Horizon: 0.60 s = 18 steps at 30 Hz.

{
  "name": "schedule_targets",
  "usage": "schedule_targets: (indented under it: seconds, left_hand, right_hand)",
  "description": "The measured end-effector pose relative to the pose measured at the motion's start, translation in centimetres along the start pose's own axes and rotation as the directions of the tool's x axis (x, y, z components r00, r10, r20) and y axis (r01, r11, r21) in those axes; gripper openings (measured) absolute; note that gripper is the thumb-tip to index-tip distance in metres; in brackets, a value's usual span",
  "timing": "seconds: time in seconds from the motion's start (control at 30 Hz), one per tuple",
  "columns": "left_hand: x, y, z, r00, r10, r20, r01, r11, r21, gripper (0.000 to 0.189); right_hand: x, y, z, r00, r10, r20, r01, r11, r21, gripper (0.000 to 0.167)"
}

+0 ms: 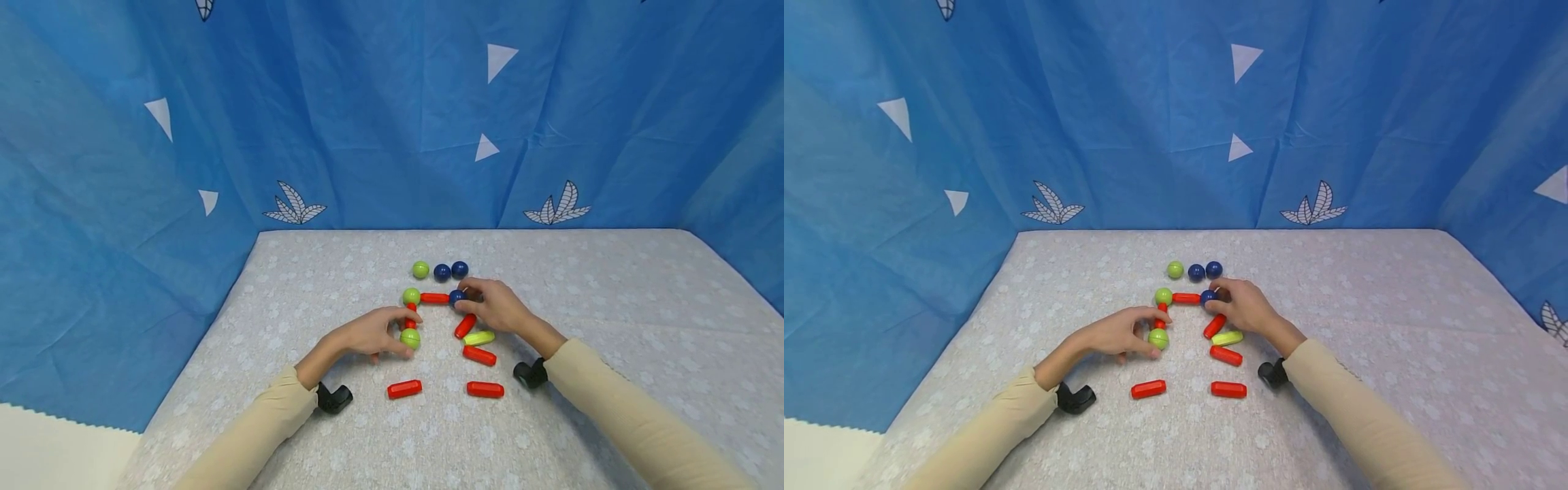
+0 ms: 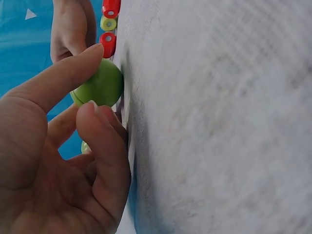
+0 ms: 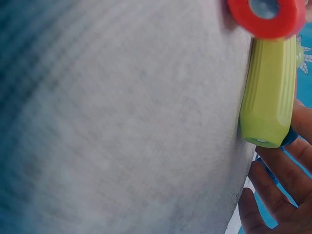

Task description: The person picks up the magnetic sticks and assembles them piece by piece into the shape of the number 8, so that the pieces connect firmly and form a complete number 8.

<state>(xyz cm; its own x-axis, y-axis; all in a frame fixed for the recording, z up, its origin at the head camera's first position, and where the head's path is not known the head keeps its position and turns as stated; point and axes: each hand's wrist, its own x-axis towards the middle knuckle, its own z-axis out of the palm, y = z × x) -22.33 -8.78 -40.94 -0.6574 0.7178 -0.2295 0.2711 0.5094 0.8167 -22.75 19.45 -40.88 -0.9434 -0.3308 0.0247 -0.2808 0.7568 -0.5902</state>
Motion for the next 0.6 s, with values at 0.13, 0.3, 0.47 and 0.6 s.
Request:
schedule_targets:
  seconds: [0.13,0.3,0.47,0.6]
  left_hand:
    - [-0.02,0.03,0.00,1.000,0.004,0.000,-0.004,1.000,-0.006,0.055]
    - [-0.19,-0.02,0.00,1.000,0.013,0.002,-0.013,1.000,-0.015,0.055]
    - [-0.44,-0.28,-0.06,1.000,0.021,-0.016,-0.021,0.999,-0.033,0.040]
    - [-0.58,-0.38,-0.10,0.999,0.035,-0.031,-0.037,0.998,-0.047,0.031]
  right_hand:
    - [0.01,-0.01,-0.03,1.000,0.000,-0.003,0.000,1.000,0.002,0.031]
    - [0.06,-0.04,0.00,1.000,0.004,0.002,-0.004,1.000,0.004,0.031]
    - [0.13,0.04,0.00,1.000,0.003,0.006,-0.003,1.000,0.008,0.031]
    - [0.14,0.00,-0.11,1.000,0.007,0.007,-0.007,1.000,0.008,0.031]
